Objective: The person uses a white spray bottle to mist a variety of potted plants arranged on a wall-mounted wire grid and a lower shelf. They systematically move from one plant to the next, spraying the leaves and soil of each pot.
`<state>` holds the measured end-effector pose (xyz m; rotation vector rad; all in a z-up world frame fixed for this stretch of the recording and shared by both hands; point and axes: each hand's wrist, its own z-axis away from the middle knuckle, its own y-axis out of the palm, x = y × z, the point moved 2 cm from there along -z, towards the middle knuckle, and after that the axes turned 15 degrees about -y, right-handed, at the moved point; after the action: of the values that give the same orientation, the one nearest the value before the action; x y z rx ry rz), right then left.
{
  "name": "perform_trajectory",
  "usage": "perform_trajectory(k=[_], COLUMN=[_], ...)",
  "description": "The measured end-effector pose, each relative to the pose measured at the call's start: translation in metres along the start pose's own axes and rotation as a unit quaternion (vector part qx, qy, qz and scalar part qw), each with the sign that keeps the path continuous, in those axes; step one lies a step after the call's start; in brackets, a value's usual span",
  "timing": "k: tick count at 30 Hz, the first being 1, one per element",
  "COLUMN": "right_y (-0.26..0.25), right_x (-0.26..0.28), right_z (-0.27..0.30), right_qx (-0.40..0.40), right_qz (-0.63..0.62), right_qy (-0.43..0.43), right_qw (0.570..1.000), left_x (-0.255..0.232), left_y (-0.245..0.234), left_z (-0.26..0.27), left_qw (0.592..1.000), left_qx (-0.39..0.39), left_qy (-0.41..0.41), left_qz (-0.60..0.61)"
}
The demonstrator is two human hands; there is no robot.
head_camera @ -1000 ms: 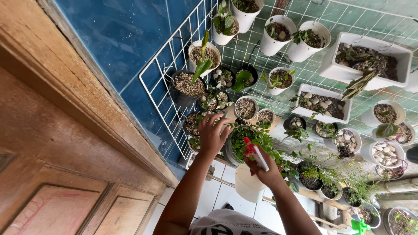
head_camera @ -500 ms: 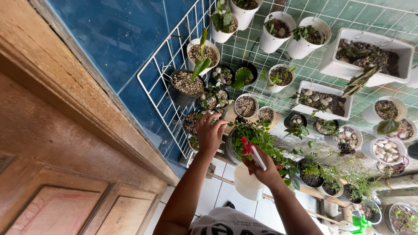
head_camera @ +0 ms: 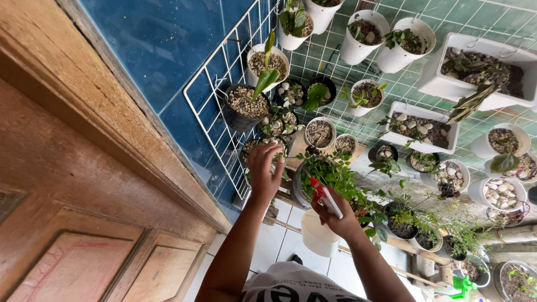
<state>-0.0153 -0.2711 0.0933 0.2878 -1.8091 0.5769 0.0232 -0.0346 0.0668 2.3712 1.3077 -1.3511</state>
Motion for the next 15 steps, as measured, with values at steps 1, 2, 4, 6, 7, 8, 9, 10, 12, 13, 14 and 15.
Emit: perform_trajectory(k=[1,2,4,6,7,8,9,10,12,13,14,15], right_y=[0.001,0.003,0.006,0.009,0.012,0.015,0.018,0.021,0.029,0.032,0.036,0.039], right_x=[-0.001,-0.001,-0.002,-0.008,-0.012,-0.018,-0.026,-0.033,-0.048,-0.056,-0.063,-0.067], right_z=[0.001,0.001,0.000,0.001,0.003,0.003,0.003,0.003,0.006,0.008,0.009,0.010], right_qx=[0.003,0.005,0.011,0.017,0.014,0.012,0.009,0.008,0.006,0.009,0.012,0.015], right_qz=[0.004,0.008,0.033,0.073,0.064,0.055,0.045,0.039,0.028,0.035,0.043,0.051], right_qy=[0.007,0.015,0.037,0.064,0.065,0.064,0.064,0.063,0.063,0.080,0.098,0.115], right_qw=[1.000,1.000,0.999,0.995,0.996,0.996,0.997,0.997,0.998,0.996,0.994,0.992], left_x=[0.005,0.009,0.015,0.019,0.021,0.024,0.029,0.035,0.050,0.058,0.067,0.076], left_y=[-0.007,-0.015,-0.032,-0.044,-0.048,-0.051,-0.054,-0.056,-0.057,-0.057,-0.056,-0.055], left_z=[0.000,0.000,0.002,0.005,0.008,0.011,0.016,0.019,0.029,0.036,0.044,0.052], left_qw=[1.000,0.999,0.998,0.997,0.997,0.996,0.995,0.992,0.986,0.982,0.977,0.971], left_qx=[-0.012,-0.023,-0.036,-0.038,-0.032,-0.028,-0.023,-0.017,-0.006,0.000,0.006,0.011], left_qy=[-0.007,-0.014,-0.035,-0.061,-0.074,-0.086,-0.098,-0.111,-0.139,-0.158,-0.176,-0.195], left_qz=[0.011,0.021,0.027,0.018,0.021,0.025,0.028,0.049,0.090,0.105,0.120,0.135])
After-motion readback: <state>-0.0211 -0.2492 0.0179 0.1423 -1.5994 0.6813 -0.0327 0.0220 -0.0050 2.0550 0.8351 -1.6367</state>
